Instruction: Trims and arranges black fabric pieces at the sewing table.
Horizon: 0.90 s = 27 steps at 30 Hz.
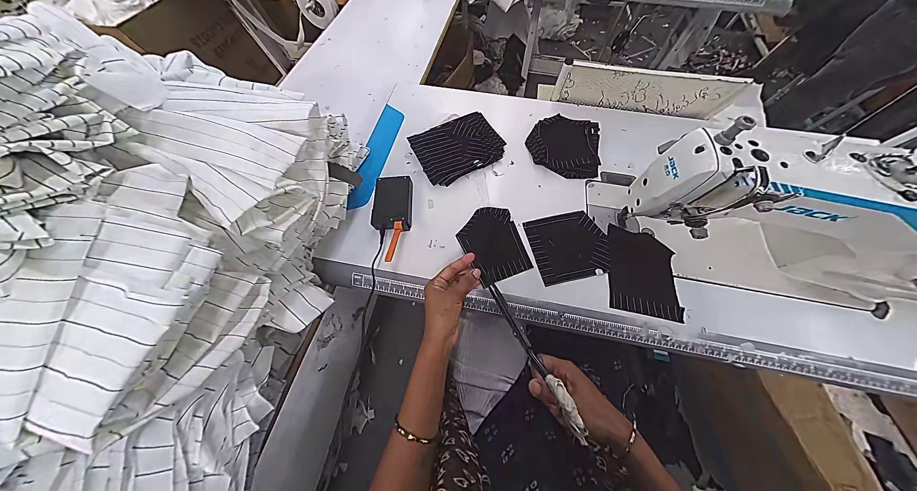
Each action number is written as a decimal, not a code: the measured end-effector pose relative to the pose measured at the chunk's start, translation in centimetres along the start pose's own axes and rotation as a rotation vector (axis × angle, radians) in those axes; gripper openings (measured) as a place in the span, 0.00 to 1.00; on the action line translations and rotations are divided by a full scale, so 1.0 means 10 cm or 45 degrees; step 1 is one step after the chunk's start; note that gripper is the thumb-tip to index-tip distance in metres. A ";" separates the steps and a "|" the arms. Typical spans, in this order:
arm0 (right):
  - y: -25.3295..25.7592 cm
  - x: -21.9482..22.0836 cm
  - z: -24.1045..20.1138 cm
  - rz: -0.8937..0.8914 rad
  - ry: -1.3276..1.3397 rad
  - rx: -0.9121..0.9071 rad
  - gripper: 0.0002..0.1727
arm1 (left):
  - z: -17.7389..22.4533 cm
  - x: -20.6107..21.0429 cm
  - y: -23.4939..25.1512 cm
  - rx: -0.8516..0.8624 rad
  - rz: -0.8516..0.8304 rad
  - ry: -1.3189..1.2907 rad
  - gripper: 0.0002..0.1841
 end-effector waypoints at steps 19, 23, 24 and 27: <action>0.13 0.00 0.03 0.122 -0.057 -0.031 0.19 | 0.01 0.03 -0.02 0.139 -0.030 0.095 0.20; 0.15 0.06 -0.01 0.115 -0.004 -0.043 0.20 | 0.02 0.05 -0.03 0.209 -0.096 0.141 0.25; 0.16 0.06 -0.03 0.115 -0.015 -0.041 0.20 | 0.02 0.06 -0.03 0.223 -0.114 0.154 0.26; 0.20 0.05 -0.08 0.120 -0.056 -0.054 0.20 | 0.03 0.08 -0.04 0.272 -0.156 0.209 0.30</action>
Point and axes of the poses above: each hand's wrist, its own y-axis towards the middle knuckle, its own x-axis out of the palm, z = x × y, the point moved 10 cm from there along y, towards the middle knuckle, and after that the axes turned 8 degrees about y, right-handed, at the moved point
